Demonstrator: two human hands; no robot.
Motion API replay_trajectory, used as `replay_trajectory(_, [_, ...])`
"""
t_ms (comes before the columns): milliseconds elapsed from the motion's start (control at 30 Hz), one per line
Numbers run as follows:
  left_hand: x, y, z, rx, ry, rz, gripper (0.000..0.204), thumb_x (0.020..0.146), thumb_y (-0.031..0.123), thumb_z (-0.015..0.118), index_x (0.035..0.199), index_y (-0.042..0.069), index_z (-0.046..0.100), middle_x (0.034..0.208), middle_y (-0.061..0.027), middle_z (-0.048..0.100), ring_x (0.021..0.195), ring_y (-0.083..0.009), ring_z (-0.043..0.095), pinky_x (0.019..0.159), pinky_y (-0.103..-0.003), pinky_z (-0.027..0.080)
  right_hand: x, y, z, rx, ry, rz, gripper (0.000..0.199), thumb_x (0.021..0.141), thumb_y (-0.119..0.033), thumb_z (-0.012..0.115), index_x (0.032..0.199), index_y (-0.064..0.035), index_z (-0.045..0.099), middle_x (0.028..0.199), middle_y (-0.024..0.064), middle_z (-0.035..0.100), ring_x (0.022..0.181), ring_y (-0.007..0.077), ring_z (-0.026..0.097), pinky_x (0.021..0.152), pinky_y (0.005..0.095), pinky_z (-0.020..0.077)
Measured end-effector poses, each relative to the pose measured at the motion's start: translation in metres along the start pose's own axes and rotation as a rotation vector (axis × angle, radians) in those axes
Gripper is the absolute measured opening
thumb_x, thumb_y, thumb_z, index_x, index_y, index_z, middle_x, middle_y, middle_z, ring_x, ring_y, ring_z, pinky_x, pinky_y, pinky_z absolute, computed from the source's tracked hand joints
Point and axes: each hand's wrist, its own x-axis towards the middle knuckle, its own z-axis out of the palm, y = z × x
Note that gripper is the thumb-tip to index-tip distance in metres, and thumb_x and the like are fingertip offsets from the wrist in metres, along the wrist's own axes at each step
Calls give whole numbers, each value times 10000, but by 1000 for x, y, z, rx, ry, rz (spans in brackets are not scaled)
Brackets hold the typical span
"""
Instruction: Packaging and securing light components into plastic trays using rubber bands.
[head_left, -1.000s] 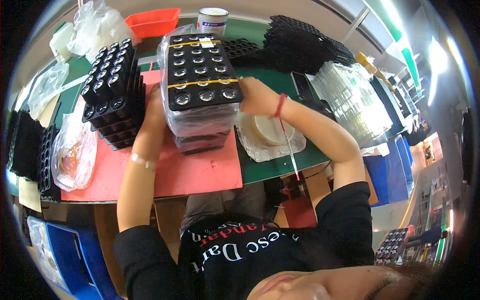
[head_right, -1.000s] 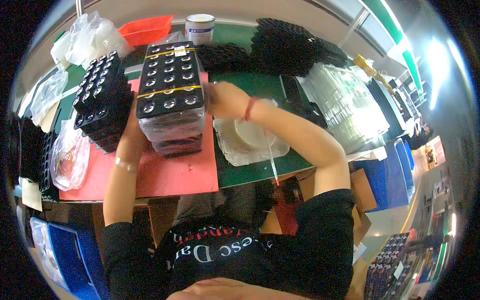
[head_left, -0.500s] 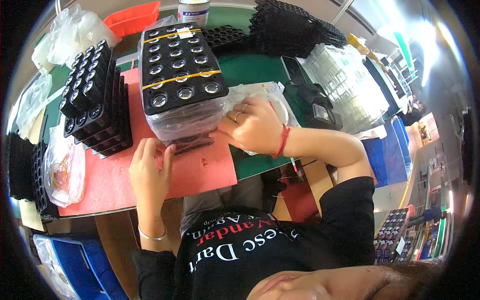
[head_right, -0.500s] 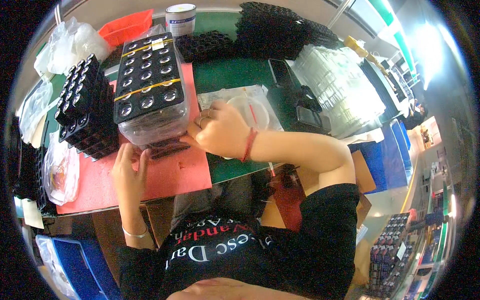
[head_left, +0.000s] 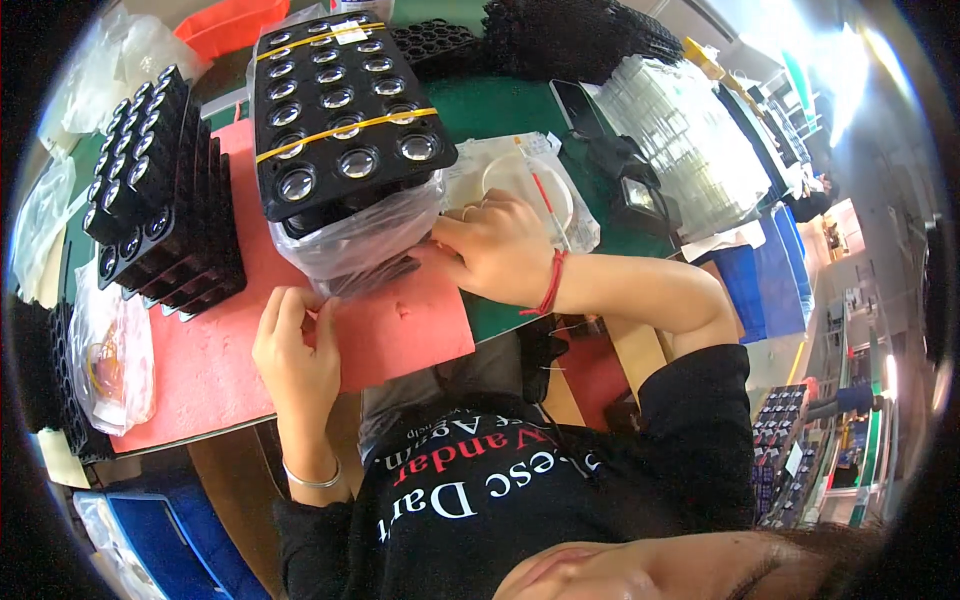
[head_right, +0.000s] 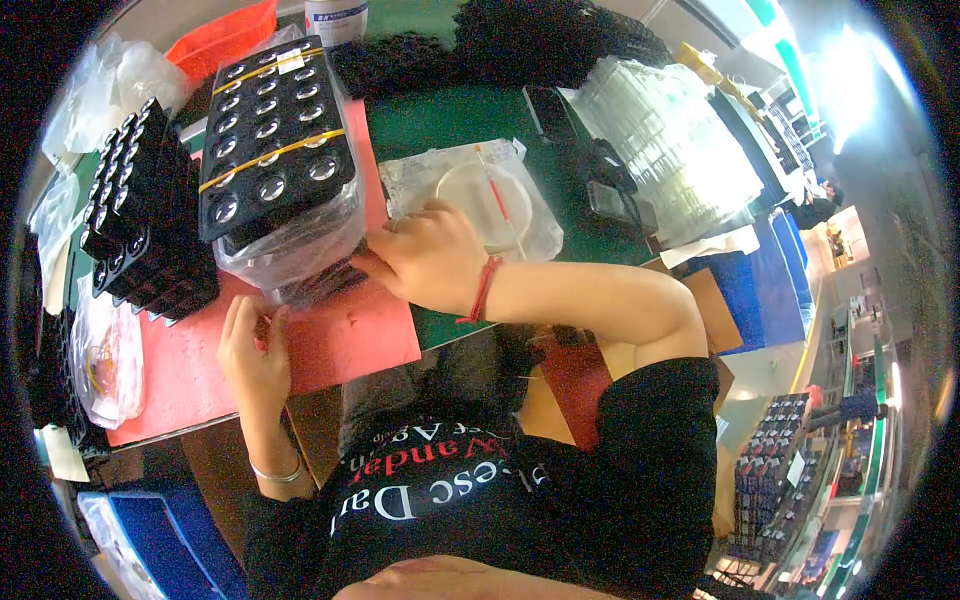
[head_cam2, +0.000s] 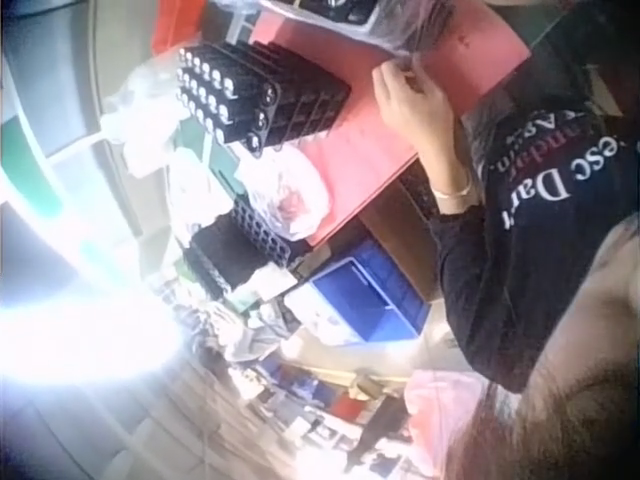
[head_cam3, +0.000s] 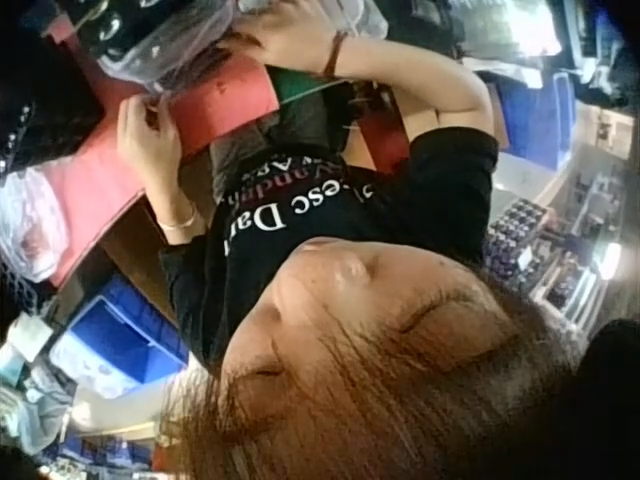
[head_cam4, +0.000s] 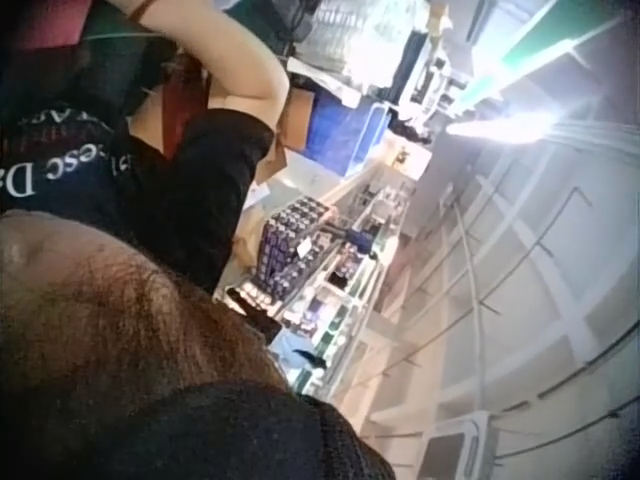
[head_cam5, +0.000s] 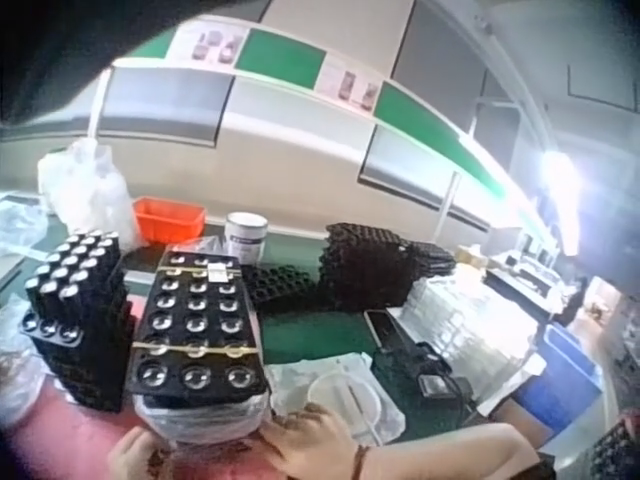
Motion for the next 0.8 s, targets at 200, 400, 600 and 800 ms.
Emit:
replay_trajectory(200, [1,1,-3,23,-26,20,135,791,5,667,782,0,532,708,-115,512,574,-236,527,539,-324,429,-6,-2,3,73,13,-21,233,776,-262,670,656,-82,583,580,62,560,551,279,574,551,397,439])
replay_trajectory(400, [-2,-3,-1,-29,-32,-60,142,774,34,700,831,6,573,739,-87,551,590,-189,536,560,-309,437,-11,-35,-4,222,-85,404,183,780,-206,679,855,-59,600,729,80,620,644,259,625,578,376,485])
replay_trajectory(600, [0,-1,0,-64,33,-175,120,791,45,699,857,5,607,771,-75,592,631,-177,554,613,-292,448,-19,-52,31,617,330,666,222,770,-47,708,945,-21,574,834,63,595,682,143,609,546,252,467])
replay_trajectory(800, [-1,1,3,-34,36,-129,90,806,27,676,856,-5,608,755,-87,604,628,-180,550,607,-282,443,-22,-45,42,637,415,667,160,782,-30,673,908,-25,574,818,108,590,633,215,596,556,320,471])
